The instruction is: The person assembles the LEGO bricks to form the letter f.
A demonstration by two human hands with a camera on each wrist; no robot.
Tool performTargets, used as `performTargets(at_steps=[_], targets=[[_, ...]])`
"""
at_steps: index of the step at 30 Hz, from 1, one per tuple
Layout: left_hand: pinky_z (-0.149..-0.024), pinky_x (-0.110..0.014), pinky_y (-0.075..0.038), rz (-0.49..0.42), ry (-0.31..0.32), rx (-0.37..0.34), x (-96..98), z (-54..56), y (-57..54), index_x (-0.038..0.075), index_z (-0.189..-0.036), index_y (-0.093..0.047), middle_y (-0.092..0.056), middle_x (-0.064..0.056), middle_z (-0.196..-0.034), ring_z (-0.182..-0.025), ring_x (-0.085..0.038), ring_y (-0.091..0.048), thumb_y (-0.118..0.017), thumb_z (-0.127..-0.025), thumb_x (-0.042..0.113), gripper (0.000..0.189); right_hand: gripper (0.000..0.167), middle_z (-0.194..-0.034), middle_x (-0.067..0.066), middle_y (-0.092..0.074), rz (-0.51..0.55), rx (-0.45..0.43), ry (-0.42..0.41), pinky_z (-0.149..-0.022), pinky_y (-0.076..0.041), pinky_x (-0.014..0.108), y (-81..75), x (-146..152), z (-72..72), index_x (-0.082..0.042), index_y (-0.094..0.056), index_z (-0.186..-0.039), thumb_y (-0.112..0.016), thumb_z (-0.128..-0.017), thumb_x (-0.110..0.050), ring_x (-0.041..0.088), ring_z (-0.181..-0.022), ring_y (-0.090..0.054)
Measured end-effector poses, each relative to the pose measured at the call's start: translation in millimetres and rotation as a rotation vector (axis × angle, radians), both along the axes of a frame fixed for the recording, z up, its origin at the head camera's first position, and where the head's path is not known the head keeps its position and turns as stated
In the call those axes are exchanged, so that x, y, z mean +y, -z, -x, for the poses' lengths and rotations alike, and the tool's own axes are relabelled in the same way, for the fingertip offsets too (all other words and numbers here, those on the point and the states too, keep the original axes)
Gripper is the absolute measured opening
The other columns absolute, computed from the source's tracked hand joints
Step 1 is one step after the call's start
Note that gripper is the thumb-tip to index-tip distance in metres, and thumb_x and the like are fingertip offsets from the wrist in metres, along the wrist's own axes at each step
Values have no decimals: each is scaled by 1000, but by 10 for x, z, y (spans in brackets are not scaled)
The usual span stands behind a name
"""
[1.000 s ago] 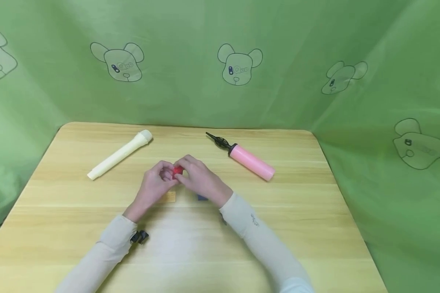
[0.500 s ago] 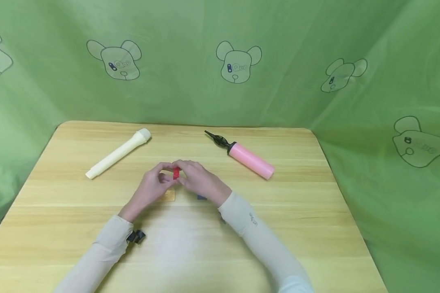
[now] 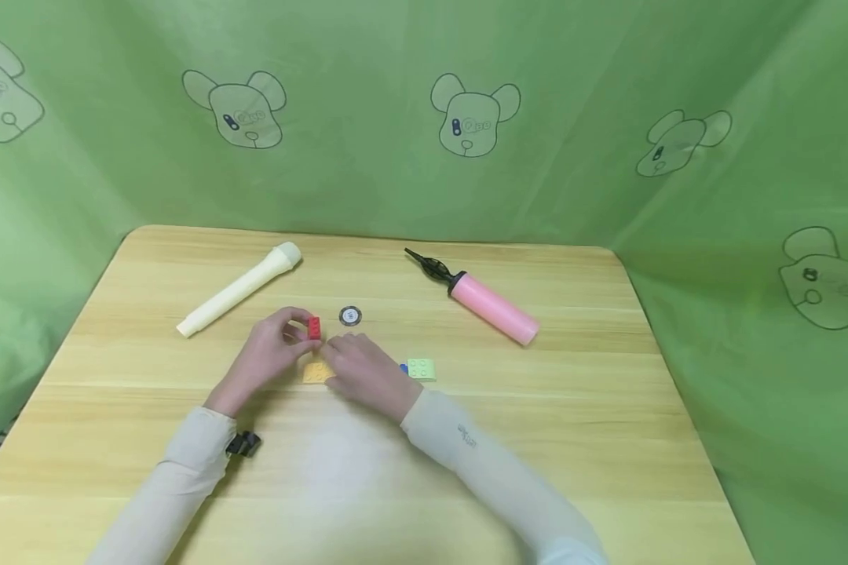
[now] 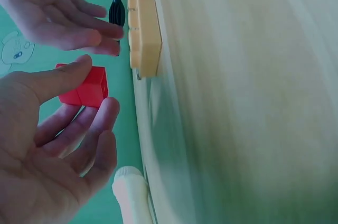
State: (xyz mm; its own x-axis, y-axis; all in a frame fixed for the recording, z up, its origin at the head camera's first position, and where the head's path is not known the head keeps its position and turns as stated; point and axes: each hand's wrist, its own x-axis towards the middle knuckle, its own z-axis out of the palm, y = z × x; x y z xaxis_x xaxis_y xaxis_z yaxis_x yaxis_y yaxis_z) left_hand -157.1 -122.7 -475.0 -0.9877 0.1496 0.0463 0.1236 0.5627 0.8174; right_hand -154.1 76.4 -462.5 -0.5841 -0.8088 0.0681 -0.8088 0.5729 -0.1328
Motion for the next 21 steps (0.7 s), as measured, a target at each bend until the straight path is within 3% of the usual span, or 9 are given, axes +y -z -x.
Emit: performTargets(at_steps=[7,13,21], targets=[[-80,-38,-58,-17,3,4,-55,31,9,0,-120,-61,-70,-14,-105,-88,-26,-69,-82,-81,6,44,28,-105,3,-69,-40,-58,-14,-87,-51,33,66,-93,-40,-8,-67,-112,-72,-94,-29,17,-94,-63],[-86,-41,-56,-1,0,3,-60,55,9,2,-117,-63,-69,-13,-107,-94,-28,-69,-83,-81,7,42,19,-100,2,-68,-67,-30,6,-82,-50,32,78,-104,-73,-10,-66,-107,-70,-94,-24,17,-91,-61],[-86,-41,-56,-21,35,-17,-48,54,30,1,-117,-63,-69,-14,-108,-96,-28,-68,-82,-81,8,42,22,-107,4,-69,-8,14,10,-89,-51,33,-129,-9,-117,-9,-69,-111,-72,-93,-22,18,-100,-63]])
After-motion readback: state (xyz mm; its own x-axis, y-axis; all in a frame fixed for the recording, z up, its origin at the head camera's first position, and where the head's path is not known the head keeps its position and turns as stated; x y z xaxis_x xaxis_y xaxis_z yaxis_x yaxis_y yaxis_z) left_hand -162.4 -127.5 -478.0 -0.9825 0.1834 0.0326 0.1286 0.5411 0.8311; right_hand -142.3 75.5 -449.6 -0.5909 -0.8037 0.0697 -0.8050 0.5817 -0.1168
